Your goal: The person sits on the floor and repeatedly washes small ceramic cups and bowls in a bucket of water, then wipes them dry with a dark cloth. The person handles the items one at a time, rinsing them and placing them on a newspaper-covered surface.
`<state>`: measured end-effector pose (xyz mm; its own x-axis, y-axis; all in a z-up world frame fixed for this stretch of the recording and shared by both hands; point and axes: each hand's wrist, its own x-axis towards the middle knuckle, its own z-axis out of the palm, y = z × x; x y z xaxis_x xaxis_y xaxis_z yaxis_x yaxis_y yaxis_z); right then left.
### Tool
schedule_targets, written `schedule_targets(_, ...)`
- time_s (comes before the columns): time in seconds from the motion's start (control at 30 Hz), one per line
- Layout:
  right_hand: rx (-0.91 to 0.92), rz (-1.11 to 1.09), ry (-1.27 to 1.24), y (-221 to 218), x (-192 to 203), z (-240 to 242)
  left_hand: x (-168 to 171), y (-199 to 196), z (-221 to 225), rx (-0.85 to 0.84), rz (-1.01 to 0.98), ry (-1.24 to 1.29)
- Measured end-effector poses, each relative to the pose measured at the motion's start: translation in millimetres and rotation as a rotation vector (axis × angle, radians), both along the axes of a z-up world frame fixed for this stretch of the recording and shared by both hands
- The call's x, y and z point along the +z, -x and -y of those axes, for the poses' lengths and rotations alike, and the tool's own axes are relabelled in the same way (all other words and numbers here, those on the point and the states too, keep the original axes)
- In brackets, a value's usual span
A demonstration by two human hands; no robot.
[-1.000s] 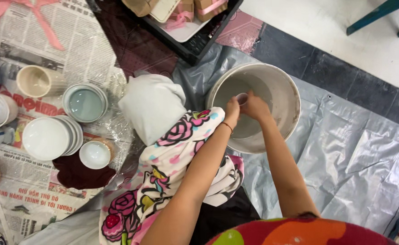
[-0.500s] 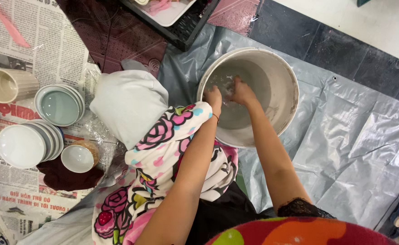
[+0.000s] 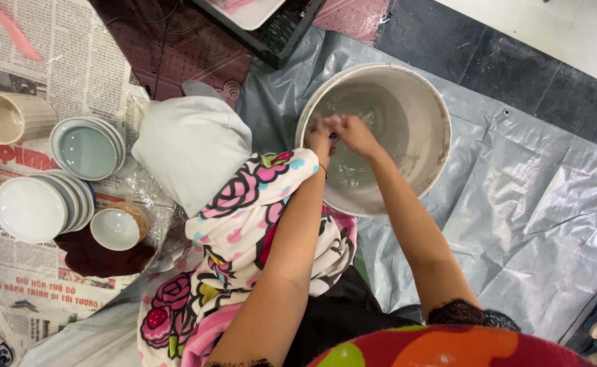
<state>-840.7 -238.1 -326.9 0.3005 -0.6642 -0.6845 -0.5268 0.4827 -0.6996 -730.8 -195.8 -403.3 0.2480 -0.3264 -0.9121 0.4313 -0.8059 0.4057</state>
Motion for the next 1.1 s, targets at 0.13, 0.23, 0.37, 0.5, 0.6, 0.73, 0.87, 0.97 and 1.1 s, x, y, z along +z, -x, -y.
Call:
schedule_targets(0.13,0.293,0.074,-0.174,18.4,21.3,11.6,-17.4,-0.4,-5.8,0.003,0.039,-0.029)
schedule_targets(0.23,0.720,-0.044,0.390,38.9,31.6,2.8,-27.7,1.9,-5.4,-0.170,-0.090,-0.073)
schedule_targets(0.37,0.830,-0.037,0.795,67.9,23.3,-16.6,-34.7,10.1,-11.4,-0.248,-0.274,-0.063)
schedule_targets(0.5,0.021,-0.058,0.279,32.3,-19.7,-38.7,-22.0,10.8,3.0,-0.033,-0.121,0.079)
schedule_targets(0.6,-0.571,0.083,-0.339,13.3,-51.8,-32.2,6.2,1.3,5.7,-0.552,0.652,0.431)
schedule_targets(0.73,-0.646,0.108,-0.251,8.6,-60.5,-25.8,42.4,1.3,12.4,-0.617,0.806,0.612)
schedule_targets(0.87,-0.251,-0.074,0.317,9.1,-26.5,-35.2,36.4,0.9,24.2,-0.277,0.267,0.276)
schedule_targets(0.97,0.433,-0.218,0.939,31.1,4.3,-38.7,5.8,1.9,26.0,-0.302,-0.156,-0.148)
schedule_targets(1.1,0.763,-0.116,1.066,72.8,17.6,-24.4,-27.7,12.0,2.0,-0.300,-0.599,-0.091)
